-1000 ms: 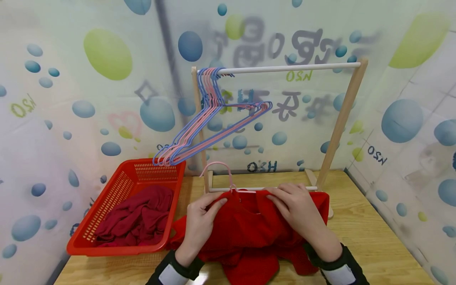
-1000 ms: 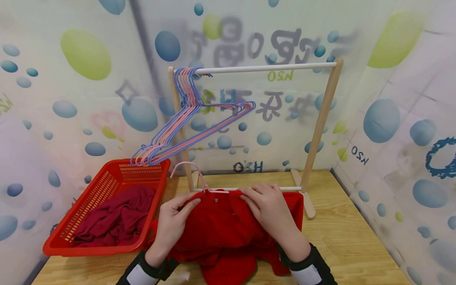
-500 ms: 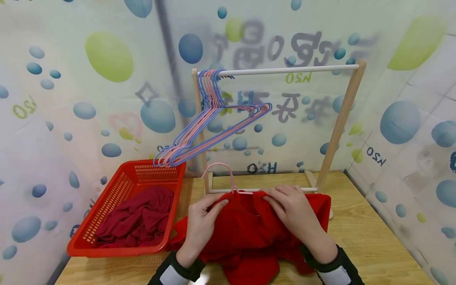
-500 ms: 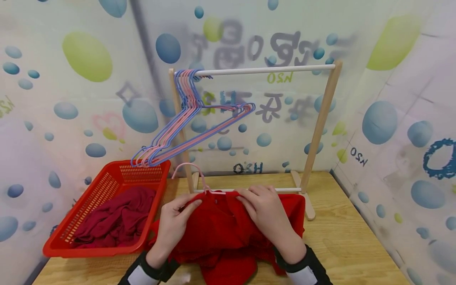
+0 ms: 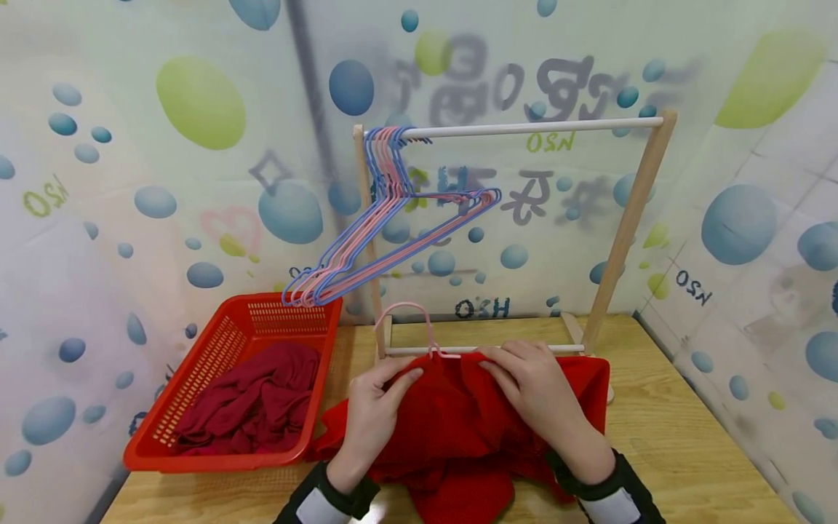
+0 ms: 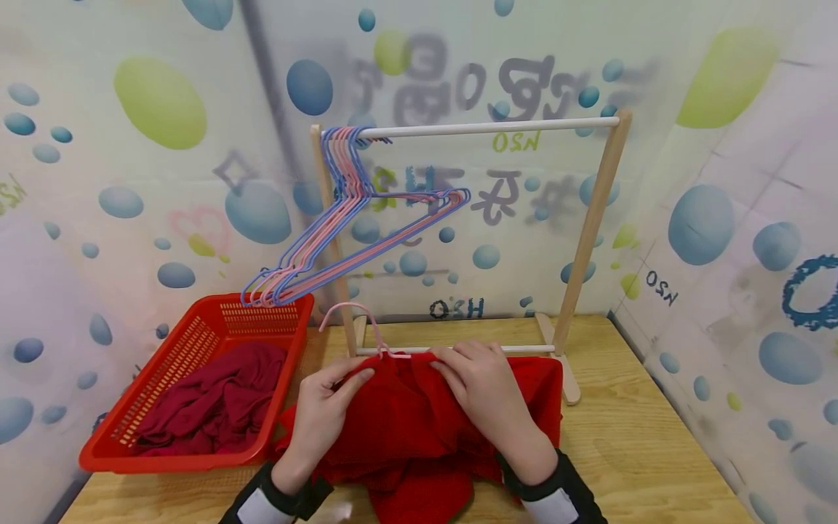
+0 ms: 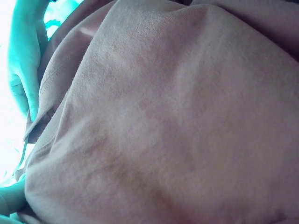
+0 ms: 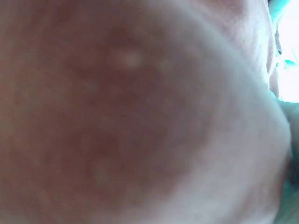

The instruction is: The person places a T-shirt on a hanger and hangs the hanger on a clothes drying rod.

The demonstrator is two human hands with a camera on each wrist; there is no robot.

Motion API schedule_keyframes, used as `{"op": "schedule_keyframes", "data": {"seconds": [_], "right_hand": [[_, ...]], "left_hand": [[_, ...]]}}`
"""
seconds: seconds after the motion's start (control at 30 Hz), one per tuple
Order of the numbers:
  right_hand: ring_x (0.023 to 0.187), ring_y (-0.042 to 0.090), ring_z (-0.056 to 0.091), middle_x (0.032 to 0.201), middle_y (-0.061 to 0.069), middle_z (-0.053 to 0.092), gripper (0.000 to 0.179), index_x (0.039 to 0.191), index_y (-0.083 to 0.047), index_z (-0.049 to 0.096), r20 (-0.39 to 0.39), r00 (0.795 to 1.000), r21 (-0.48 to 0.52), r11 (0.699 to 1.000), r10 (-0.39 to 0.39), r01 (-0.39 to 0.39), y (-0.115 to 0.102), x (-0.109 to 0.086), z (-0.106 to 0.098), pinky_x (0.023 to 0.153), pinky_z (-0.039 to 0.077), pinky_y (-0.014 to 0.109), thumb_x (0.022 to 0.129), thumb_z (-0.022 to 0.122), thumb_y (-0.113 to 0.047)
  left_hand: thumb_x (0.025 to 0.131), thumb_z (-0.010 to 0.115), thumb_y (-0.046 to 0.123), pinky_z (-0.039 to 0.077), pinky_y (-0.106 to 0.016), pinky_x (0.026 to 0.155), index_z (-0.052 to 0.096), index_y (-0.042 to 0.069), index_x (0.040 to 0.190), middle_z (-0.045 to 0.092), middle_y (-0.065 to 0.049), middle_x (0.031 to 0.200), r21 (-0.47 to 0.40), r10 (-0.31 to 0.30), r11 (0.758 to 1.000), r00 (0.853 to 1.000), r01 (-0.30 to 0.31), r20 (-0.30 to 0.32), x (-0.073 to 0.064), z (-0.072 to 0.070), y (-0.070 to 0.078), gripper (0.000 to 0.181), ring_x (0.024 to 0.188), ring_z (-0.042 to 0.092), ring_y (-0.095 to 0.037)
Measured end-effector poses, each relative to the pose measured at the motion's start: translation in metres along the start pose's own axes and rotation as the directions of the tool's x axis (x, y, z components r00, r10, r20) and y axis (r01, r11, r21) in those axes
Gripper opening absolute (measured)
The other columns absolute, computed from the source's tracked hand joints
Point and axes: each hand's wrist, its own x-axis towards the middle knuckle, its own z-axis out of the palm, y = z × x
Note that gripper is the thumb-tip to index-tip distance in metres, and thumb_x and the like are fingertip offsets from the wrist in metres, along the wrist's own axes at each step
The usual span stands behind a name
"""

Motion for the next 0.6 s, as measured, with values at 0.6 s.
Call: {"op": "schedule_keyframes", "data": {"seconds": [0.6], "right_hand": [[0.084, 0.020, 0.067, 0.085, 0.003, 0.074, 0.018, 0.104, -0.008, 0.081, 0.013, 1.000, -0.003, 1.000, 0.021, -0.021, -0.0033, 0.0007, 0.0023, 0.076, 0.049, 0.040, 0.086, 0.079, -0.009]], "left_hand": [[0.088, 0.078, 0.013, 0.057, -0.029, 0.084, 0.083, 0.007, 0.103, 0.080, -0.001, 0.098, 0.005, -0.006, 1.000, 1.000, 0.006, 0.006, 0.0004, 0.0017, 0.0010, 0.017, 0.095, 0.072, -0.014]]}}
